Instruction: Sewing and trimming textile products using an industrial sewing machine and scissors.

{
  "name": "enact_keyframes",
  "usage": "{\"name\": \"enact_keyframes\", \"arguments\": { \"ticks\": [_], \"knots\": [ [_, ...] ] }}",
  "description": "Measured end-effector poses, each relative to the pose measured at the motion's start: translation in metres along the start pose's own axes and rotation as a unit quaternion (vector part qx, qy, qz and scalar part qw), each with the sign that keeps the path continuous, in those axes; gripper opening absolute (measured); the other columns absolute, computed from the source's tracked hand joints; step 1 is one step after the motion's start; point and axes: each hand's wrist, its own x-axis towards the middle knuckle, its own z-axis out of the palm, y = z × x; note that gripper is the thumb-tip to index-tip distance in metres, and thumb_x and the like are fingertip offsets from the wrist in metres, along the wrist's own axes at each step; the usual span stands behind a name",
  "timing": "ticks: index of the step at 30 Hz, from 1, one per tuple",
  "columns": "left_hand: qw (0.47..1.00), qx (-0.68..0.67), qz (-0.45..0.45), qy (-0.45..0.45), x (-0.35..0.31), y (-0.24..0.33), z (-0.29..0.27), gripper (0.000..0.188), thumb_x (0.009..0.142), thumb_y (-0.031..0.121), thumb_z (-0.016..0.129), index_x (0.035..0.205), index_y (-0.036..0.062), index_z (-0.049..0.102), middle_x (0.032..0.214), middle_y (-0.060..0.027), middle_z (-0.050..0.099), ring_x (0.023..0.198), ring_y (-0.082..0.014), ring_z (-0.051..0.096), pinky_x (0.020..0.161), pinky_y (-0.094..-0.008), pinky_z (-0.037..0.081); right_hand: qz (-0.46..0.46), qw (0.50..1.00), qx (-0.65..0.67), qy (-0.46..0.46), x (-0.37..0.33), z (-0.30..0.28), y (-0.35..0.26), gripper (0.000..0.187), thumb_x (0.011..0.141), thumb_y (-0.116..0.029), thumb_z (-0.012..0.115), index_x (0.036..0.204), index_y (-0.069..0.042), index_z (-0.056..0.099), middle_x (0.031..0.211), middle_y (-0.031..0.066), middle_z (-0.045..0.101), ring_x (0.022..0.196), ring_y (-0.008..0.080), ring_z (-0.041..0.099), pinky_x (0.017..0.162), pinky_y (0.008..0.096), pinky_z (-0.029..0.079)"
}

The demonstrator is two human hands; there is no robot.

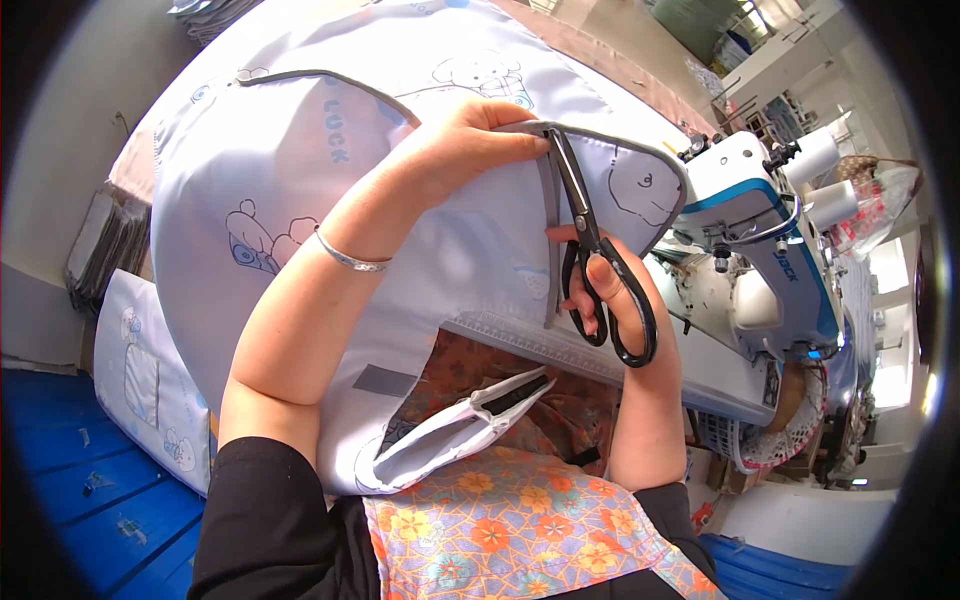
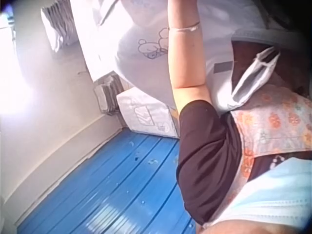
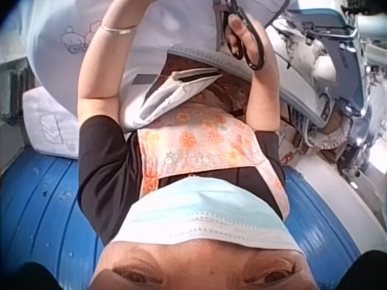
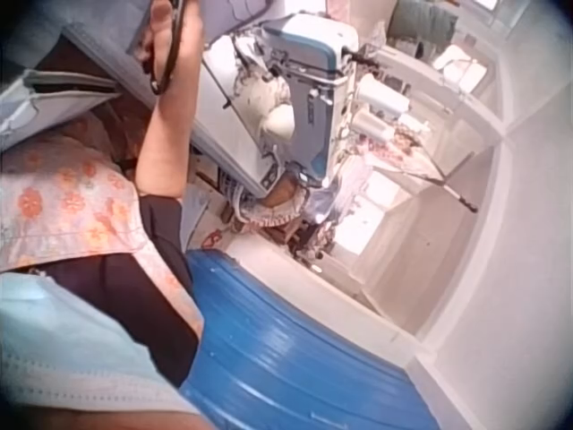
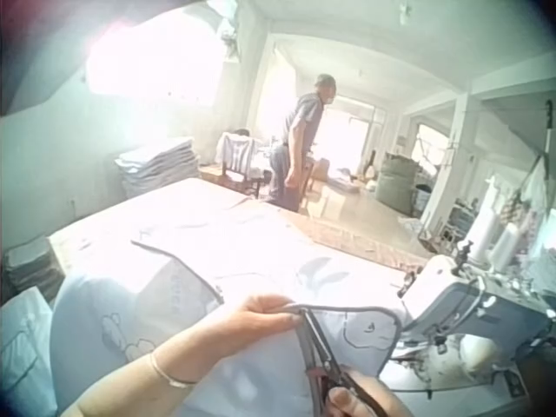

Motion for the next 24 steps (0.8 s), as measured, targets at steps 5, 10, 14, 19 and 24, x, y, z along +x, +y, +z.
{"name": "enact_keyframes", "arguments": {
  "ticks": [5, 10, 14, 19, 24],
  "knots": [
    [1.0, 0.026, -0.003, 0.008, 0.001, -0.001, 0.0, 0.027, 0.091, 0.016, 0.076, 0.114, 0.0023, 0.073, 0.104, -0.003, 0.072, 0.097, -0.0093, 0.063, 0.087, -0.0242, 0.05, -0.008, 0.997, -0.069, 0.039, 0.0, 0.006, 0.001, 0.082, 0.094, -0.068, 0.056, 0.132, 0.005, 0.056, 0.065, -0.0039, 0.047, 0.056, 0.0056, 0.046, 0.065, 0.0234, 0.045],
    [0.999, -0.034, -0.007, -0.013, -0.002, 0.0, -0.002, 0.026, 0.091, 0.016, 0.076, 0.114, 0.003, 0.073, 0.104, -0.0024, 0.072, 0.095, -0.0089, 0.064, 0.086, -0.024, 0.052, -0.03, 0.999, -0.011, 0.012, 0.003, 0.005, 0.008, 0.089, 0.089, -0.074, 0.058, 0.131, 0.005, 0.056, 0.063, -0.0043, 0.046, 0.054, 0.0056, 0.047, 0.059, 0.0237, 0.044],
    [0.995, -0.092, -0.027, -0.031, -0.004, 0.002, -0.004, 0.026, 0.091, 0.016, 0.077, 0.113, 0.0026, 0.073, 0.102, -0.0023, 0.073, 0.092, -0.0091, 0.065, 0.084, -0.0241, 0.053, -0.051, 0.999, 0.01, -0.011, 0.005, 0.0, 0.013, 0.092, 0.089, -0.075, 0.057, 0.132, 0.006, 0.055, 0.062, -0.0046, 0.046, 0.053, 0.0053, 0.047, 0.063, 0.0241, 0.046],
    [0.998, -0.06, -0.005, -0.022, -0.001, 0.0, -0.001, 0.025, 0.091, 0.015, 0.074, 0.113, 0.0016, 0.073, 0.101, -0.0027, 0.073, 0.091, -0.0092, 0.065, 0.083, -0.0242, 0.053, -0.031, 0.999, -0.025, 0.0, 0.005, -0.004, 0.013, 0.094, 0.088, -0.077, 0.056, 0.132, 0.005, 0.055, 0.063, -0.0054, 0.045, 0.053, 0.0044, 0.045, 0.068, 0.024, 0.047],
    [0.999, -0.032, -0.021, 0.003, 0.003, -0.005, 0.001, 0.025, 0.091, 0.014, 0.072, 0.112, 0.0, 0.072, 0.1, -0.0039, 0.072, 0.09, -0.01, 0.065, 0.081, -0.0249, 0.054, -0.03, 0.999, -0.036, 0.0, 0.001, -0.005, 0.009, 0.092, 0.089, -0.076, 0.056, 0.133, 0.004, 0.055, 0.063, -0.005, 0.045, 0.054, 0.0049, 0.045, 0.067, 0.0246, 0.047]
  ]
}}
